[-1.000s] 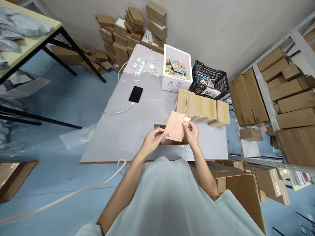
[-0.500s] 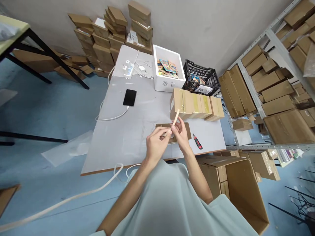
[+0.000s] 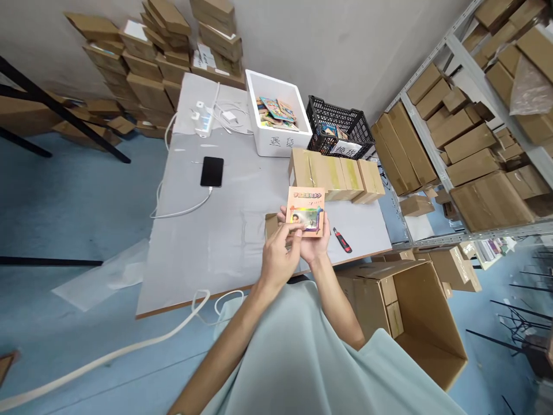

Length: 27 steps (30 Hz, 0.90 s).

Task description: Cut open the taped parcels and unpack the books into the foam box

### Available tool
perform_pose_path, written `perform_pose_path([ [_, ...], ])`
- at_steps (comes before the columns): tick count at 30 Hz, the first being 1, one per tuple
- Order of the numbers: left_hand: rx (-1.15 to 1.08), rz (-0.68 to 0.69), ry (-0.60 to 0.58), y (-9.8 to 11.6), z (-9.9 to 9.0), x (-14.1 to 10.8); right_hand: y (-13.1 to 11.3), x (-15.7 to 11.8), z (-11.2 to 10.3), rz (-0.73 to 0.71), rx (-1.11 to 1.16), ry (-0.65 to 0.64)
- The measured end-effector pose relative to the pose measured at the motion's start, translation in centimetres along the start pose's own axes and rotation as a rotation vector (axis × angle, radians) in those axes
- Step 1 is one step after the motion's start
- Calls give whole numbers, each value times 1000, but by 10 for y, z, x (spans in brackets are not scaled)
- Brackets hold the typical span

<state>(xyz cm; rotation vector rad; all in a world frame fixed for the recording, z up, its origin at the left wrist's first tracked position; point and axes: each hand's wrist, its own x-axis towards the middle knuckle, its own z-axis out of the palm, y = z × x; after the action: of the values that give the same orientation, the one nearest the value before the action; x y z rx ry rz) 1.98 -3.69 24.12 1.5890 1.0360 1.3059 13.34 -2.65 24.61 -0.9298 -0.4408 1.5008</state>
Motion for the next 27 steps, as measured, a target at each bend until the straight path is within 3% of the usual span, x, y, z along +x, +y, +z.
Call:
perform_pose_path([
  [5, 166, 173, -8, 6, 25, 0, -4, 12, -9, -133, -135, 99],
  [10, 187, 173, -16, 9, 47, 2, -13, 19, -27, -149, -282, 116],
  [13, 141, 97, 10, 8, 59, 5, -24, 18, -41, -104, -204, 34],
  [17, -81, -114, 18, 6, 78, 11, -37, 18, -64, -85, -124, -5],
  [22, -214, -329, 126, -3, 96, 12, -42, 18, -98, -284, -365, 121],
  [27, -160, -460, 287, -21, 96, 3, -39, 8, -128, -381, -639, 153],
])
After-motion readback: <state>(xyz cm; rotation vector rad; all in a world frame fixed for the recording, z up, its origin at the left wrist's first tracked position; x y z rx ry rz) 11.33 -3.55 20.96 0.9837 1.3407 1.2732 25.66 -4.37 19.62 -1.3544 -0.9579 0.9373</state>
